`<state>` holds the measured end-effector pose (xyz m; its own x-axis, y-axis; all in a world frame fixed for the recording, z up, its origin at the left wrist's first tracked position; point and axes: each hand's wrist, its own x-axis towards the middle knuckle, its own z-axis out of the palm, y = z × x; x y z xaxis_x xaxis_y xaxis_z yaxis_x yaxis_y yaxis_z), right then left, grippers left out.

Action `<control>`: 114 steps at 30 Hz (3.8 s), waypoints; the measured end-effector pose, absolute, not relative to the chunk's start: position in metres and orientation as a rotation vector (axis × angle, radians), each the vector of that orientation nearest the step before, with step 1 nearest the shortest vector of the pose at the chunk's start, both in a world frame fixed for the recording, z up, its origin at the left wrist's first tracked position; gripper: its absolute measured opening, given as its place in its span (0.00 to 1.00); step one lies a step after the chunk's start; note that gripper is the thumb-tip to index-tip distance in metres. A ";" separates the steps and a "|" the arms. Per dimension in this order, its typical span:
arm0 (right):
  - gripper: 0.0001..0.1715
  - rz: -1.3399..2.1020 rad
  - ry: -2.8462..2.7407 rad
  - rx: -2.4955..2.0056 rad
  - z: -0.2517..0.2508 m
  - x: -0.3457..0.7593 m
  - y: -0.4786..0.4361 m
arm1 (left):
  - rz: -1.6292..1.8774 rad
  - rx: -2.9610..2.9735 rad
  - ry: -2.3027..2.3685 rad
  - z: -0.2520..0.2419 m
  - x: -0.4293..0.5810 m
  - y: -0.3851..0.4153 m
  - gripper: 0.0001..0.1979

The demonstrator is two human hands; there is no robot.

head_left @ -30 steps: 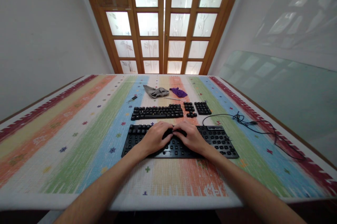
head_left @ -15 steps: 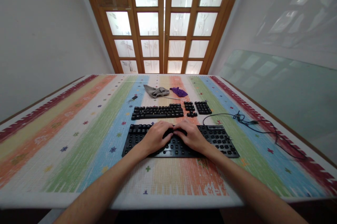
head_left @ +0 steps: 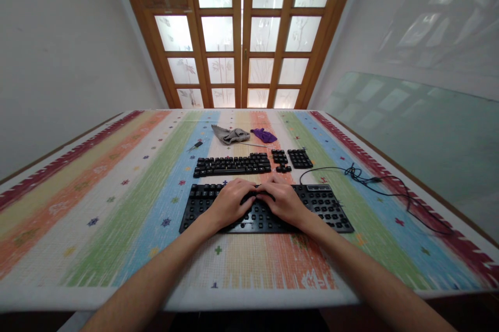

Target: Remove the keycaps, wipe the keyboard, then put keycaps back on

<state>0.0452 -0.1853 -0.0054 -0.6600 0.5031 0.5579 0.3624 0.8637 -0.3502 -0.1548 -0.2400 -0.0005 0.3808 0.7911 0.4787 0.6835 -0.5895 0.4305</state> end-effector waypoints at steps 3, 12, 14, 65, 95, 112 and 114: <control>0.08 0.220 -2.350 -0.615 -0.003 0.045 -0.188 | 0.990 2.512 1.322 -0.001 -0.155 -0.240 0.09; 0.09 0.248 -2.393 -0.604 -0.001 0.048 -0.187 | 0.914 2.648 1.369 -0.001 -0.149 -0.241 0.09; 0.09 0.288 -2.403 -0.631 -0.002 0.048 -0.186 | 0.881 2.679 1.384 0.001 -0.147 -0.242 0.09; 0.08 0.293 -2.491 -1.152 0.012 -0.009 -0.029 | 0.474 2.785 1.532 0.001 -0.136 -0.264 0.29; 0.10 0.528 -2.428 -0.912 0.018 -0.025 -0.021 | 0.519 2.795 1.516 0.003 -0.138 -0.264 0.32; 0.07 0.840 -2.215 -0.713 0.011 0.060 -0.163 | 0.798 2.906 1.396 0.001 -0.142 -0.256 0.20; 0.08 0.738 -2.233 -0.716 0.009 0.065 -0.174 | 0.848 2.899 1.374 0.001 -0.142 -0.255 0.19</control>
<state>0.0646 -0.1744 0.0089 -0.6249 0.6591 0.4184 0.2799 0.6894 -0.6681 -0.1422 -0.2554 0.0015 0.5303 0.6728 0.5159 0.7627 -0.6443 0.0563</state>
